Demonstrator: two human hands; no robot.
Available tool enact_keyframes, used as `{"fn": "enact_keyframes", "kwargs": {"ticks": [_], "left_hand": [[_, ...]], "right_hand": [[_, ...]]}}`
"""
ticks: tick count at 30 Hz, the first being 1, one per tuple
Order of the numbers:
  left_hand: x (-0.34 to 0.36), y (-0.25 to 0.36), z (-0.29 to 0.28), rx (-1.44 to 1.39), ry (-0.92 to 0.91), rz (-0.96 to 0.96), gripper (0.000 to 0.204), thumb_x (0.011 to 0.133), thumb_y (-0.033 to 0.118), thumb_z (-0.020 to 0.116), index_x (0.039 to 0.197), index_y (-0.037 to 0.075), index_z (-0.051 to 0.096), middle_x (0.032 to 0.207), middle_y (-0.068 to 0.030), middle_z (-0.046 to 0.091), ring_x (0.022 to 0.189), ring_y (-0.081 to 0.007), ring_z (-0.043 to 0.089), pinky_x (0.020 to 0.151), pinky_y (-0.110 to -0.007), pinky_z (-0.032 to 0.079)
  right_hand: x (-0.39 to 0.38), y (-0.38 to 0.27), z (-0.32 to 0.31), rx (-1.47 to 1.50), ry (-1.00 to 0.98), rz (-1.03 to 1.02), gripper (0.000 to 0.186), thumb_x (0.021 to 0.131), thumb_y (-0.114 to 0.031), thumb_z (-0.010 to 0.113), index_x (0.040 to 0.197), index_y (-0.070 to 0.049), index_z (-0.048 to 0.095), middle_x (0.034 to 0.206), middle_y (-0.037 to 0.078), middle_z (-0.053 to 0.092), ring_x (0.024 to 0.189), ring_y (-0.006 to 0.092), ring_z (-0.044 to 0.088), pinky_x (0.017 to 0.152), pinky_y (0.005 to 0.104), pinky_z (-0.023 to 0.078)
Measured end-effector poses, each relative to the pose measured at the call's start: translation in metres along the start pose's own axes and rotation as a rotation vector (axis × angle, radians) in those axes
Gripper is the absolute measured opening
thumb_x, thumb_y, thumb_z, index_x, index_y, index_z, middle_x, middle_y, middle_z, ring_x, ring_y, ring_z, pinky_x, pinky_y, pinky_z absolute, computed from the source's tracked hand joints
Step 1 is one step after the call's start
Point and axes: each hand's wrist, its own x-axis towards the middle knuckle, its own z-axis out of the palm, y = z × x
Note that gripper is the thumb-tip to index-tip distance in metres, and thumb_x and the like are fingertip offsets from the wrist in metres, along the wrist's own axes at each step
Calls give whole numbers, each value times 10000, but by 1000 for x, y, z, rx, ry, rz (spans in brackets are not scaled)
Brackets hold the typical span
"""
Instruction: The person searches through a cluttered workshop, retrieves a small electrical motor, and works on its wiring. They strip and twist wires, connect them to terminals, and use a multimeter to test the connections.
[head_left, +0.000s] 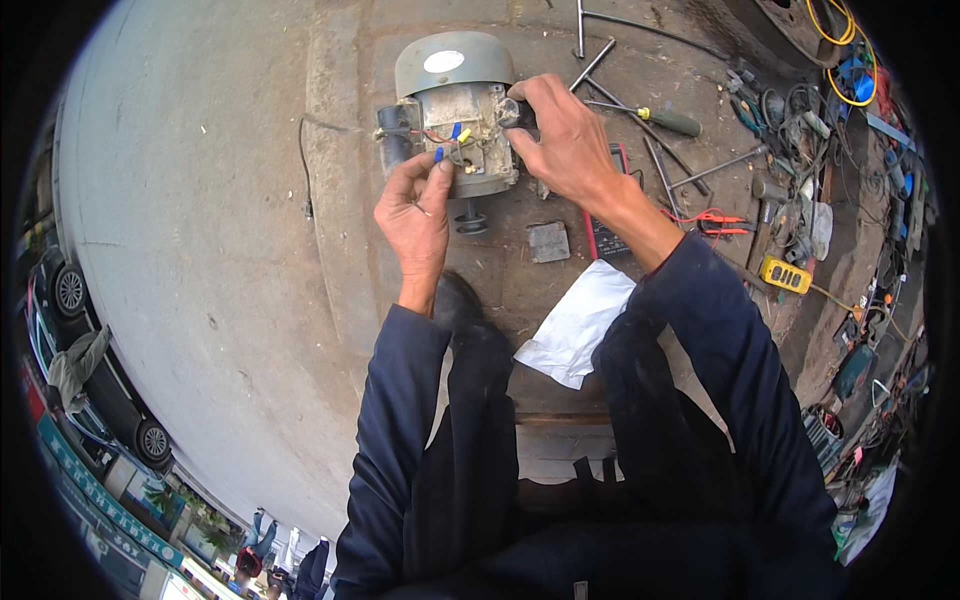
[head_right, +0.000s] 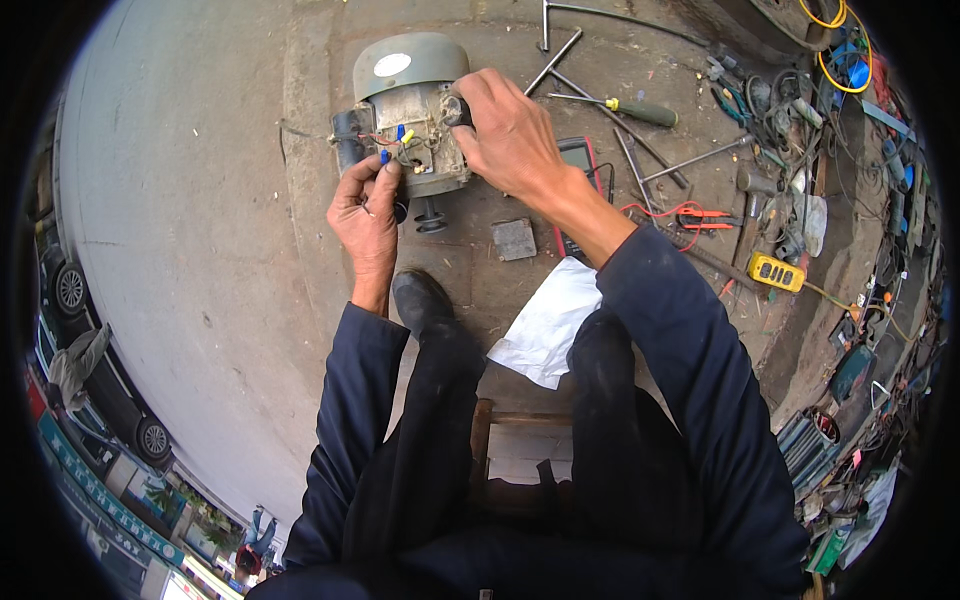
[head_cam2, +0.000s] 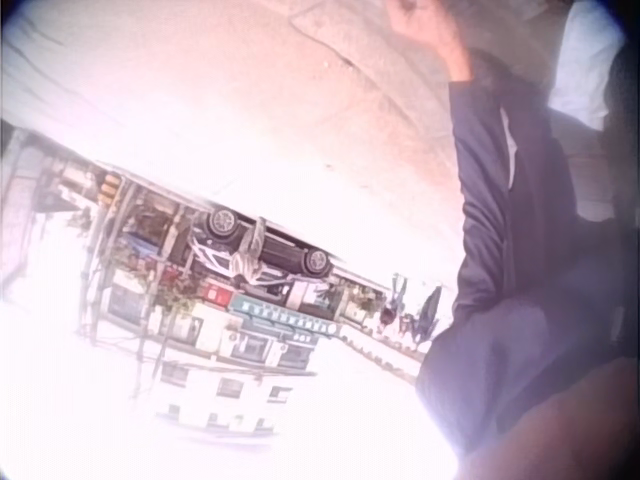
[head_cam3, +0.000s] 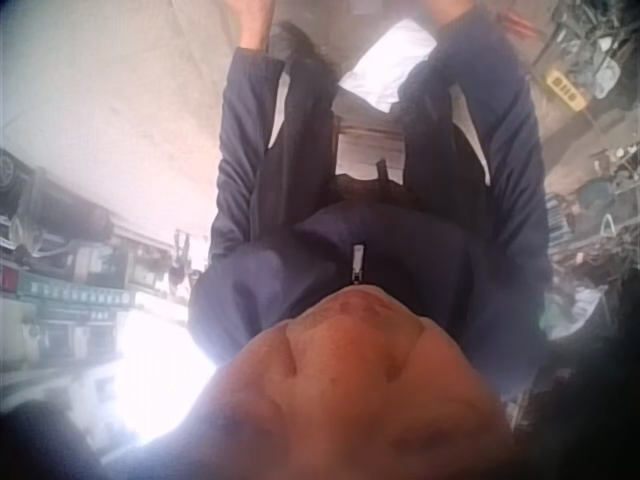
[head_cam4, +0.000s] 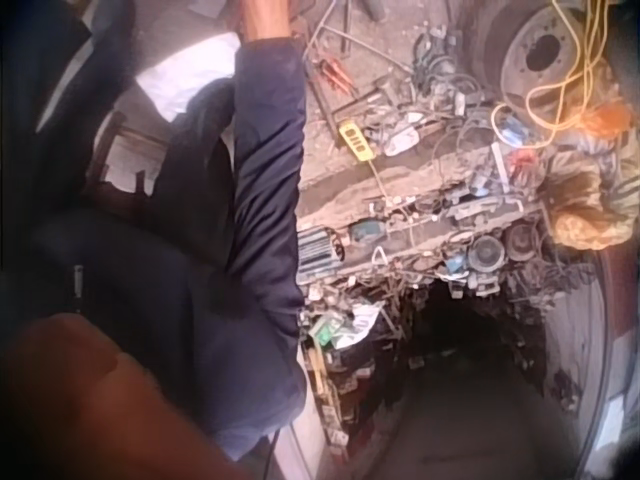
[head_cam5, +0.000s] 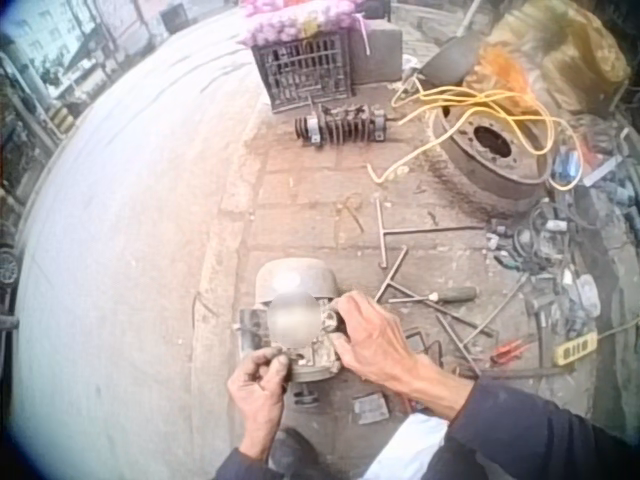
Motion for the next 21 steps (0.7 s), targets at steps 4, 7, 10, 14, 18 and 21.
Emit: {"fn": "enact_keyframes", "kwargs": {"ticks": [4, 7, 10, 14, 18, 21], "left_hand": [[0, 1, -2, 6, -10, -19, 167, 946, 61, 795, 1085, -24, 755, 767, 67, 629, 704, -2, 512, 651, -174, 412], [0, 2, -2, -38, -26, -17, 164, 944, 48, 795, 1081, -31, 752, 763, 73, 619, 698, 0, 505, 646, -172, 410], [1, 3, -2, -45, -33, -31, 162, 941, 36, 794, 1079, -36, 748, 765, 73, 619, 693, 3, 500, 640, -168, 405], [0, 4, -2, -66, -36, -8, 162, 938, 30, 795, 1078, -36, 749, 767, 73, 620, 688, 5, 499, 631, -165, 398], [0, 5, -2, -58, -35, -11, 161, 937, 29, 794, 1077, -36, 750, 767, 75, 620, 684, 6, 497, 624, -165, 396], [1, 4, -3, -50, -35, -8, 159, 938, 30, 794, 1077, -33, 752, 768, 76, 620, 681, 6, 494, 620, -167, 394]], "right_hand": [[-5, 4, 4, 28, -31, 75, 410, 854, -119, 779, 1207, -27, 592, 1134, 192, 635, 1034, 425, 658, 880, 495, 548], [-5, 5, 4, 46, -36, 82, 417, 861, -122, 779, 1220, -22, 592, 1131, 197, 636, 1033, 431, 657, 885, 497, 548], [-4, 4, 3, 45, -41, 83, 424, 861, -119, 777, 1228, -18, 592, 1132, 201, 633, 1031, 434, 656, 886, 499, 547], [-4, 2, 3, 32, -61, 110, 432, 859, -112, 773, 1239, -12, 592, 1135, 208, 626, 1026, 437, 656, 887, 498, 547], [-2, 0, 2, 12, -59, 91, 435, 857, -107, 774, 1241, -7, 596, 1140, 209, 618, 1024, 434, 659, 886, 495, 550], [-3, -1, 1, 8, -55, 86, 434, 855, -104, 775, 1239, -4, 600, 1141, 209, 615, 1024, 433, 661, 886, 493, 553]]}}
